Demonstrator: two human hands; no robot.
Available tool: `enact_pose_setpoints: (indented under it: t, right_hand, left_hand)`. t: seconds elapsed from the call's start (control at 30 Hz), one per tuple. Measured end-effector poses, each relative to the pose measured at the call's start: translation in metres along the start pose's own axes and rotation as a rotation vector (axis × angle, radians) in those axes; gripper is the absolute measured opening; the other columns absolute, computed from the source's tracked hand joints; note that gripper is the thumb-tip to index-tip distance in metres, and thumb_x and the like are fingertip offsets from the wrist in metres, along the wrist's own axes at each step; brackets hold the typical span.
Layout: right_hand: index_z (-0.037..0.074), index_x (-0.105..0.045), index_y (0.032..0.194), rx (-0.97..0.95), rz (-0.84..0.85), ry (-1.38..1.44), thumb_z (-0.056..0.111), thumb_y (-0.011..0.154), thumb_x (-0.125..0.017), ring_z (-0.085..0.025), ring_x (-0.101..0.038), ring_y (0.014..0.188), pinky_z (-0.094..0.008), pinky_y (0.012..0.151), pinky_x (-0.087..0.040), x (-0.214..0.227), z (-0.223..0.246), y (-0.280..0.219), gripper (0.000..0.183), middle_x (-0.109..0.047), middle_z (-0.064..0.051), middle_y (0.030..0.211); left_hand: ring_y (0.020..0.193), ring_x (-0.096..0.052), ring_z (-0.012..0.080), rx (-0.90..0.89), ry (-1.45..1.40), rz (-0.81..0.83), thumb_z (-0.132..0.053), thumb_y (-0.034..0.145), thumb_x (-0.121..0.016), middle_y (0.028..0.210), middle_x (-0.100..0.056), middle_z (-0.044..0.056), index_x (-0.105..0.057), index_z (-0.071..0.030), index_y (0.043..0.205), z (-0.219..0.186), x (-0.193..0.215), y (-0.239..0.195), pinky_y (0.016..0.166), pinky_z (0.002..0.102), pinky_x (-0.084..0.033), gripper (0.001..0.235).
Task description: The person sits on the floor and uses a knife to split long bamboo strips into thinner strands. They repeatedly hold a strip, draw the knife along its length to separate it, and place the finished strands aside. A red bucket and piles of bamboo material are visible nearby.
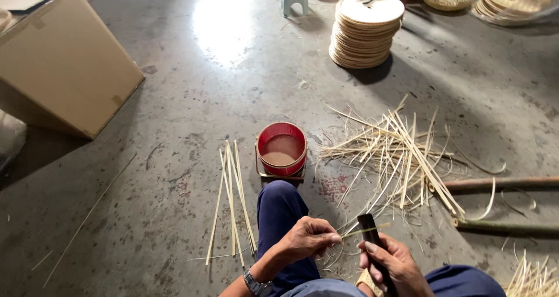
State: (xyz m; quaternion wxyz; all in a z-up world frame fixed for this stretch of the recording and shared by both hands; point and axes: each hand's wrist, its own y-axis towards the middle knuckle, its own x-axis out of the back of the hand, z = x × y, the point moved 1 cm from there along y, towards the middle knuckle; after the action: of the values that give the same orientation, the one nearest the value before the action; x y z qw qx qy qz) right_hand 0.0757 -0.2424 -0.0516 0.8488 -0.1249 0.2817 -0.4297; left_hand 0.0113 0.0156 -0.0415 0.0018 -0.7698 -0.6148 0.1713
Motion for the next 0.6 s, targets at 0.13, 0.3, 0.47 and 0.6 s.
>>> enact_pose_setpoints:
  t: [0.13,0.3,0.47,0.6]
  right_hand:
    - [-0.004,-0.067,0.114,-0.012,0.021,0.055,0.024,0.097,-0.055,-0.012,-0.059,0.046,-0.026,0.037,-0.045,0.017,-0.023,0.011,0.035,-0.073,-0.014,0.073]
    - [0.0,-0.068,0.118,-0.013,0.038,0.006,0.028,0.098,-0.051,-0.015,-0.058,0.04,-0.027,0.039,-0.046,0.03,-0.039,0.021,0.038,-0.069,-0.016,0.062]
    - [-0.002,-0.064,0.108,-0.017,-0.058,-0.147,0.025,0.101,-0.052,-0.014,-0.048,0.034,-0.027,0.035,-0.037,0.037,-0.039,0.027,0.031,-0.065,-0.013,0.054]
    - [0.001,-0.063,0.106,-0.034,-0.059,-0.25,0.028,0.102,-0.052,-0.013,-0.047,0.035,-0.027,0.036,-0.037,0.032,-0.032,0.028,0.029,-0.064,-0.011,0.054]
  left_hand:
    - [0.051,-0.052,0.0048,0.038,-0.058,0.042,-0.021,0.1,-0.075,0.063,-0.06,-0.002,-0.073,0.001,0.097,0.003,0.002,0.001,0.046,0.022,-0.039,0.023]
    - [0.052,-0.051,0.0042,0.04,-0.068,0.053,-0.023,0.1,-0.076,0.064,-0.059,-0.003,-0.074,0.002,0.099,0.001,0.001,0.002,0.046,0.022,-0.038,0.025]
    - [0.057,-0.054,0.0037,-0.01,0.101,0.037,-0.024,0.099,-0.075,0.069,-0.061,-0.003,-0.075,0.0,0.103,-0.001,-0.004,-0.001,0.05,0.022,-0.042,0.024]
    - [0.06,-0.052,0.0039,-0.037,0.205,-0.07,-0.022,0.097,-0.079,0.072,-0.064,-0.002,-0.078,0.0,0.099,-0.001,-0.003,-0.002,0.051,0.023,-0.04,0.022]
